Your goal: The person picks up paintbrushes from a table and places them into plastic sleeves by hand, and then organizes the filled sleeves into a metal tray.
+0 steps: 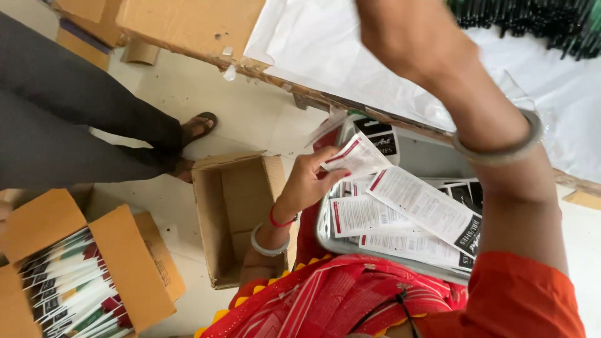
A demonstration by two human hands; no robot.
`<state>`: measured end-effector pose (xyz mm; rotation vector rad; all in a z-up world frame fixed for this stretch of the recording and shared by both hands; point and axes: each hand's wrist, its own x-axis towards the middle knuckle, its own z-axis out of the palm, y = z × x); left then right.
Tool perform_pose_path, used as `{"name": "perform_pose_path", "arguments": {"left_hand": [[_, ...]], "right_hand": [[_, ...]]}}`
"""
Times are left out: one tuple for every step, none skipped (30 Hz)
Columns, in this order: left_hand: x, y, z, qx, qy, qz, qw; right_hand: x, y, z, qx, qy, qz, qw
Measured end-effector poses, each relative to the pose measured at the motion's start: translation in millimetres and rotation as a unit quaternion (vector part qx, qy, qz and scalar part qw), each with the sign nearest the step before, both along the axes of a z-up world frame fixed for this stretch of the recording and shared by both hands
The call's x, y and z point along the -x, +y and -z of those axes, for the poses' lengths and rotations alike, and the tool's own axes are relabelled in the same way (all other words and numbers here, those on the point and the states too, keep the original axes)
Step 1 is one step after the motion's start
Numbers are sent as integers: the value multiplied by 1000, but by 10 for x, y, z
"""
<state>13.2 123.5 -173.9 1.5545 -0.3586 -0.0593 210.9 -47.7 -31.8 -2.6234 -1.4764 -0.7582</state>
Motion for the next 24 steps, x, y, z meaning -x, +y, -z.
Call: {"name": "perform_pose_path", "arguments": {"left_hand": [[-20, -23, -87, -30, -27, -19, 999], [-58, -32, -192, -62, -57, -37, 996], [-75, -57, -284, -63, -60, -30, 996], [-72, -92, -370, -88, -86, -31, 992], [-63, -135, -460, -113, -113, -31, 987], [-89, -190, -572, -111, -120, -23, 986], [-117, -251, -686, -132, -153, -12, 979], [-133, -329, -784, -150, -183, -1, 971], [-167, -417, -853, -145, -187, 8, 972], [-196, -504, -929, -170, -217, 8, 961], [-224, -583, -1008, -195, -246, 7, 949], [-208, -675, -1100, -192, -246, 9, 950], [-193, -763, -1192, -204, -269, 25, 941], [-200, -848, -1288, -216, -296, 40, 929], [-171, -922, -1316, -215, -299, 42, 929], [-153, -991, -1352, -228, -313, 52, 920], [-136, -1059, -1388, -242, -327, 61, 911], [-131, -1098, -1419, -243, -333, 64, 909], [-129, -1135, -1447, -259, -330, 50, 907], [-113, -1165, -1466, -275, -323, 35, 905], [-122, -1177, -1472, -276, -327, 37, 903], [-128, -1184, -1478, -271, -314, 33, 909], [-137, -1187, -1484, -266, -301, 29, 915], [-118, -1207, -1557, -266, -306, 32, 914]], "right_hand": [[167, -309, -13, -42, 8, 6, 999], [334, -611, -39, -87, 12, 13, 996], [436, -840, 43, -89, 10, 20, 996], [562, -1076, 134, -197, 148, 20, 969], [698, -1316, 223, -301, 280, 18, 911], [858, -1400, 170, -302, 272, 25, 913], [1014, -1483, 120, -337, 303, 40, 890], [1183, -1577, 79, -370, 335, 56, 865], [1437, -1578, -103, -370, 329, 65, 866], [1643, -1561, -296, -404, 347, 47, 845], [1851, -1534, -486, -436, 364, 29, 822], [1943, -1451, -561, -435, 364, 32, 823], [2032, -1365, -635, -485, 381, -11, 787], [2104, -1277, -704, -532, 392, -56, 748], [2106, -1313, -636, -533, 389, -54, 750], [2099, -1346, -573, -530, 387, -65, 751], [2090, -1379, -510, -528, 385, -76, 753], [2087, -1415, -544, -530, 379, -77, 755], [2081, -1451, -575, -494, 388, -61, 775], [2079, -1482, -598, -457, 400, -45, 793], [2084, -1477, -725, -459, 396, -45, 794], [2092, -1468, -852, -452, 390, -44, 801], [2098, -1456, -979, -445, 384, -44, 808], [2050, -1496, -1003, -447, 379, -42, 809]]}}
